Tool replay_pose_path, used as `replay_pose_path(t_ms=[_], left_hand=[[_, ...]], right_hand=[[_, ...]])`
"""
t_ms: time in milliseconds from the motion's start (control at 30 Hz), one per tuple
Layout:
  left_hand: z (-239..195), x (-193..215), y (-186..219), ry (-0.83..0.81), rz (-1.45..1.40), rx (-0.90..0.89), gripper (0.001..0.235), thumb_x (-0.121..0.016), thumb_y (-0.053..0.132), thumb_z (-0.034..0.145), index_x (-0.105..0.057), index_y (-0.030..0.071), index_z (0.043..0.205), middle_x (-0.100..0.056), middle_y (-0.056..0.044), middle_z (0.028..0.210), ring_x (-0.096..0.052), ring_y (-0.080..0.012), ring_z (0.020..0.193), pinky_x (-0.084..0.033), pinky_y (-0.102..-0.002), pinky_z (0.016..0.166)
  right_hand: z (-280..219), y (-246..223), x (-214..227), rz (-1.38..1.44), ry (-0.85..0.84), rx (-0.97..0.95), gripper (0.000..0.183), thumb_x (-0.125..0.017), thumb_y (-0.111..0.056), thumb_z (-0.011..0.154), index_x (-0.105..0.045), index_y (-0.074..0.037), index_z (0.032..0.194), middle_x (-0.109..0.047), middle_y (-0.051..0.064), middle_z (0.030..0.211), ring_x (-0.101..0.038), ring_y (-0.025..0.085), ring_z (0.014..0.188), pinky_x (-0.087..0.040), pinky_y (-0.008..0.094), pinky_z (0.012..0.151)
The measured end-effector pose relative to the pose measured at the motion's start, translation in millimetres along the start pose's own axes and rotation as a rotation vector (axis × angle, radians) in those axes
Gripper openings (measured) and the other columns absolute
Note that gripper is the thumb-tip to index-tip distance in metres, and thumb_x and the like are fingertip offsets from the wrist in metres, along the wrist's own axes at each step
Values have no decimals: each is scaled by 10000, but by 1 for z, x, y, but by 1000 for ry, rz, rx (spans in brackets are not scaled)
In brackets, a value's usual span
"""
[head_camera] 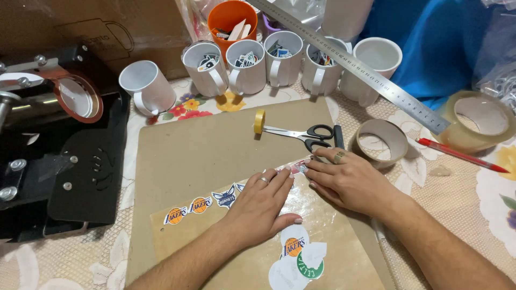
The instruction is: The person applies stickers to a sheet of clear plastic film on a work surface. They use scissors to cut a roll of yellow tape and then apply the tape to the plastic film. The person also handles several white circular stickers and places them on the film.
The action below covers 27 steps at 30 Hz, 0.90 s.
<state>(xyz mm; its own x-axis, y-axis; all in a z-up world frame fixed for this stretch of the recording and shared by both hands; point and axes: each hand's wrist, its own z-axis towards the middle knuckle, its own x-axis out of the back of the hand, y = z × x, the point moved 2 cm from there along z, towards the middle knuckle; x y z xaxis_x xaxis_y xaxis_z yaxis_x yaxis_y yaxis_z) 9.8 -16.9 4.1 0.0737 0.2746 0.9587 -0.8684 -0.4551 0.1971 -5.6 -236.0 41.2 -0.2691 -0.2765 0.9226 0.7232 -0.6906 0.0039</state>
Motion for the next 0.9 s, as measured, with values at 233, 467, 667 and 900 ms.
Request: replay_pose_path(t_ms=[233, 467, 667, 900], left_hand=[[-1, -5, 0, -8, 9, 15, 810, -469, 610, 970, -462, -73, 1407, -442, -241, 1503, -422, -394, 1316, -317, -526, 1091], [-1, 0, 1, 31, -3, -6, 742, -475, 581, 979, -514, -62, 1348, -497, -256, 1455, -471, -401, 1255, -360, -512, 1049], [3, 10, 4, 48, -19, -11, 715, -498, 585, 959, -508, -39, 1307, -507, -242, 1421, -491, -393, 1224, -384, -500, 1009], [7, 15, 5, 25, -13, -10, 664, -531, 574, 948, -520, -13, 1257, -509, -216, 1377, -503, -372, 1133, -394, -489, 953]], right_hand=[[0, -1, -4, 62, 50, -65, 241, -639, -197, 936, -751, -65, 1104, -758, 65, 1124, -635, 335, 1117, -523, 444, 929], [-1, 1, -6, 48, 12, -19, 248, -626, -166, 947, -708, -56, 1153, -735, 62, 1143, -610, 340, 1147, -518, 445, 945], [-1, 2, -11, 7, -31, -12, 265, -588, -151, 959, -678, -36, 1180, -703, 77, 1155, -564, 346, 1213, -498, 464, 954], [-8, 6, -21, -27, -96, -1, 311, -550, -140, 948, -633, -30, 1227, -683, 93, 1197, -550, 349, 1222, -450, 467, 1040]])
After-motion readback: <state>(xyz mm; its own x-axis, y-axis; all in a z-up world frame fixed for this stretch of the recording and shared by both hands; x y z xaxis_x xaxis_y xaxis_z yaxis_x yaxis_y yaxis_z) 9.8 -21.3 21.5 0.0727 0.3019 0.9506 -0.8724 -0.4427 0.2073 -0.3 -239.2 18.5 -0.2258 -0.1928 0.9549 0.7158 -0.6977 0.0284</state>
